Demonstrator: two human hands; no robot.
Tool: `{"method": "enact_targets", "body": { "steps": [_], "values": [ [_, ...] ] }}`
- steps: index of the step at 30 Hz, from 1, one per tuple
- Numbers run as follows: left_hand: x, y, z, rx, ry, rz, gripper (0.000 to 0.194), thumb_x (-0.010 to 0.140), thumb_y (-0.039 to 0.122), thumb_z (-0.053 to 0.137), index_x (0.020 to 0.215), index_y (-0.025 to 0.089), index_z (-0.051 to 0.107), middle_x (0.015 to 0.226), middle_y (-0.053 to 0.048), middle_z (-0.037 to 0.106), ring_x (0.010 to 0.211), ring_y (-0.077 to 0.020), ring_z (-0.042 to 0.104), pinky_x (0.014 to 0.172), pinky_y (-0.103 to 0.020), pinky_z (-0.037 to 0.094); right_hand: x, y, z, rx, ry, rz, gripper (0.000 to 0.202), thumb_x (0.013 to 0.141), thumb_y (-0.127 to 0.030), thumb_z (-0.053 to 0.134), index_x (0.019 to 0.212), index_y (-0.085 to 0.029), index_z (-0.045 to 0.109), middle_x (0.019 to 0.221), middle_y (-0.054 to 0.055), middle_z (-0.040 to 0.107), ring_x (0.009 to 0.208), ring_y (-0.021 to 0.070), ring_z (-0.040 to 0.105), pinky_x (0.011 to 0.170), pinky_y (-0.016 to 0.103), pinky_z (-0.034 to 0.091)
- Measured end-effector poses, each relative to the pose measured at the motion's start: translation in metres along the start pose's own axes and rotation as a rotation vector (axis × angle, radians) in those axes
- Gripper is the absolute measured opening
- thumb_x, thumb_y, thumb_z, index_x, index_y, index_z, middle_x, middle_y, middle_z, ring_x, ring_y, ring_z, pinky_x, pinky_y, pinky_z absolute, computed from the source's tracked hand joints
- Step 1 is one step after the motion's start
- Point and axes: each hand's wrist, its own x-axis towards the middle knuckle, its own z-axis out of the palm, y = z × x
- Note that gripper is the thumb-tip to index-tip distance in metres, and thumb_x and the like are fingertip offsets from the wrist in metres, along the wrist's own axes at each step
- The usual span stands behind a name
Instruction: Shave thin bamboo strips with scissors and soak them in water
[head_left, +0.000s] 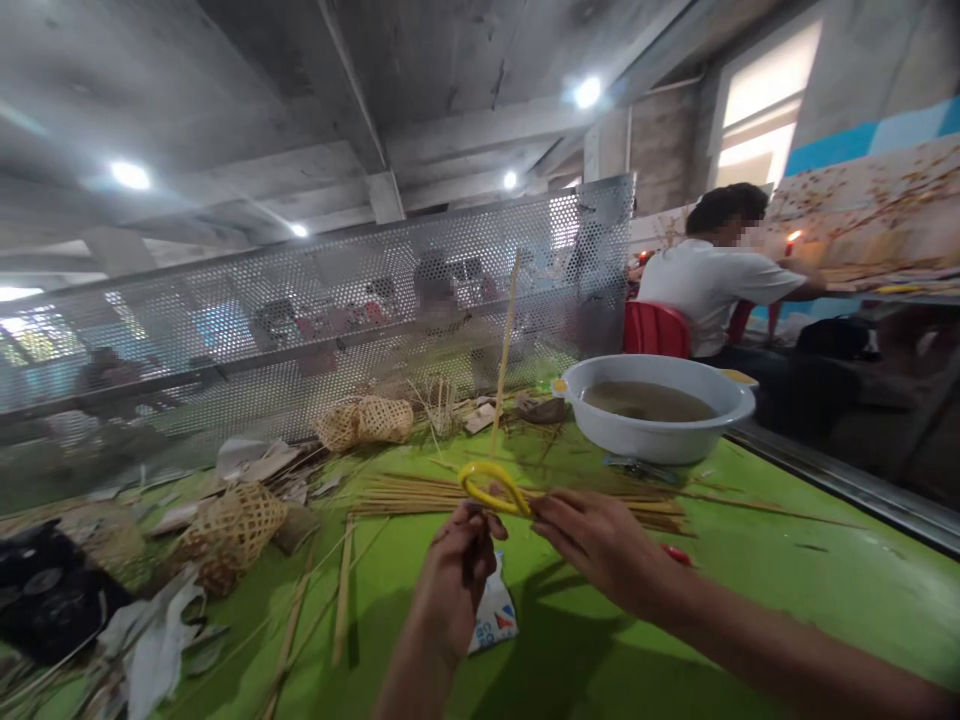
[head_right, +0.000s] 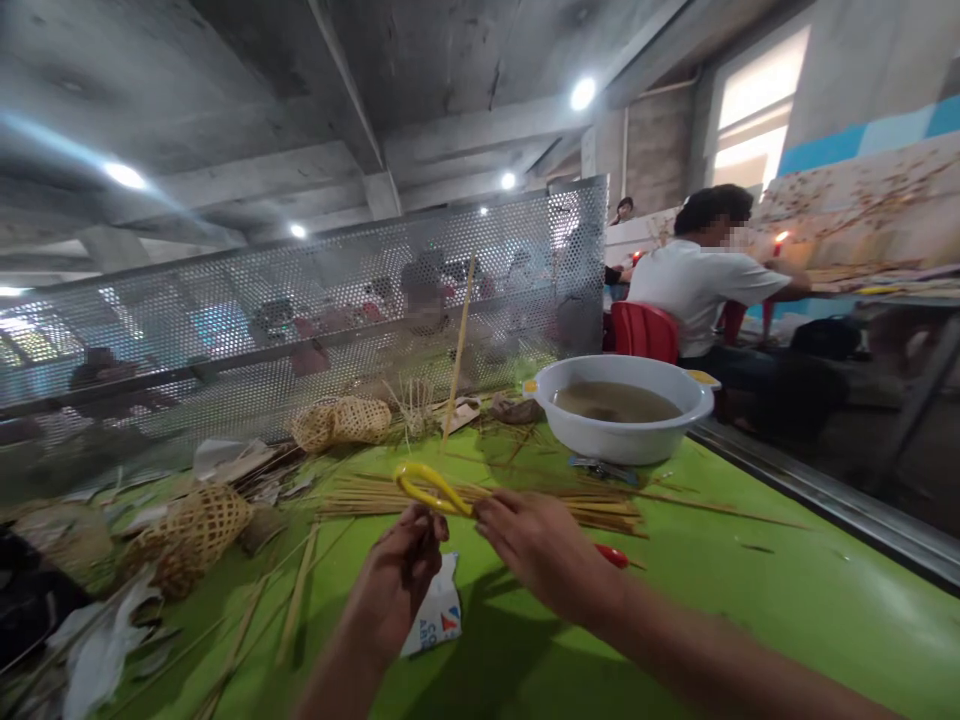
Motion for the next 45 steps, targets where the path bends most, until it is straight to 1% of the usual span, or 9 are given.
{"method": "enact_targets", "body": {
  "steps": [5,7,15,21,27,29,33,39,45],
  "values": [
    [0.001,-0.002,0.0,0.063,0.007,-0.054,0.043,0.069,0.018,0.076,0.111,0.014,0.07,0.07,0.001,0.06,0.043,-0.0003,0.032,0.04,-0.013,0.024,0.003,0.017,-0.009,-0.052,0.133,0.104,0.017,0.1,-0.026,0.043,0.102,-0.018,0.058,0.088,0.006,0.066,0.075,0.0186,0.063,0.065,0.027,0.044],
    [0.0,-0.002,0.0,0.066,-0.002,-0.06,0.045,0.069,0.02,0.077,0.113,0.013,0.069,0.071,0.0,0.06,0.043,0.0003,0.03,0.041,-0.012,0.024,0.003,0.021,-0.011,-0.066,0.166,0.124,0.018,0.1,-0.026,0.043,0.102,-0.018,0.058,0.088,0.007,0.065,0.074,0.0189,0.063,0.065,0.027,0.044],
    [0.002,0.0,0.002,0.01,0.037,-0.056,0.045,0.065,0.017,0.082,0.108,0.013,0.07,0.065,0.004,0.054,0.042,0.002,0.021,0.039,-0.011,0.018,0.001,0.008,-0.004,-0.046,0.07,0.025,0.021,0.1,-0.024,0.04,0.099,-0.018,0.06,0.089,0.008,0.067,0.076,0.0184,0.065,0.066,0.027,0.046],
    [0.001,0.002,0.002,0.01,0.03,-0.061,0.047,0.066,0.019,0.081,0.11,0.013,0.068,0.064,0.003,0.055,0.041,0.0016,0.021,0.038,-0.011,0.017,0.001,0.014,-0.011,-0.111,0.162,0.086,0.021,0.1,-0.026,0.043,0.102,-0.016,0.061,0.092,0.009,0.068,0.077,0.02,0.065,0.066,0.029,0.048],
    [-0.001,0.002,0.002,-0.022,0.01,-0.016,0.022,0.065,0.012,0.077,0.084,0.012,0.068,0.064,0.002,0.056,0.041,0.0011,0.026,0.041,-0.011,0.022,-0.002,0.0,0.001,-0.041,0.079,-0.056,0.018,0.099,-0.02,0.043,0.101,-0.017,0.061,0.095,0.009,0.069,0.081,0.0179,0.066,0.07,0.027,0.05],
    [-0.001,0.002,0.003,-0.029,0.008,-0.029,0.025,0.065,0.012,0.078,0.088,0.012,0.069,0.063,0.002,0.055,0.041,0.0014,0.023,0.04,-0.011,0.021,-0.001,0.002,-0.002,-0.036,0.107,-0.046,0.019,0.1,-0.021,0.042,0.102,-0.017,0.061,0.094,0.009,0.069,0.08,0.0179,0.067,0.07,0.027,0.05],
    [0.0,0.002,0.004,-0.025,0.026,-0.063,0.044,0.065,0.016,0.08,0.107,0.013,0.068,0.061,0.004,0.052,0.04,0.0012,0.02,0.038,-0.011,0.017,0.001,0.01,-0.009,-0.1,0.17,0.075,0.021,0.1,-0.026,0.043,0.105,-0.016,0.06,0.091,0.009,0.068,0.075,0.0195,0.066,0.065,0.029,0.049],
    [0.001,0.0,0.001,-0.024,0.007,-0.013,0.029,0.064,0.016,0.08,0.09,0.013,0.067,0.063,0.003,0.054,0.042,0.0011,0.024,0.041,-0.012,0.021,-0.002,-0.002,-0.002,-0.031,0.053,-0.038,0.02,0.1,-0.021,0.042,0.1,-0.017,0.062,0.092,0.008,0.068,0.078,0.0176,0.066,0.068,0.027,0.049],
    [-0.001,0.0,0.005,0.029,0.04,-0.036,0.042,0.067,0.021,0.08,0.106,0.014,0.066,0.064,0.004,0.055,0.041,0.0013,0.023,0.039,-0.012,0.017,0.002,0.01,-0.008,-0.114,0.159,0.085,0.023,0.1,-0.026,0.041,0.103,-0.016,0.061,0.088,0.009,0.068,0.074,0.019,0.065,0.064,0.028,0.048]
  ]
}}
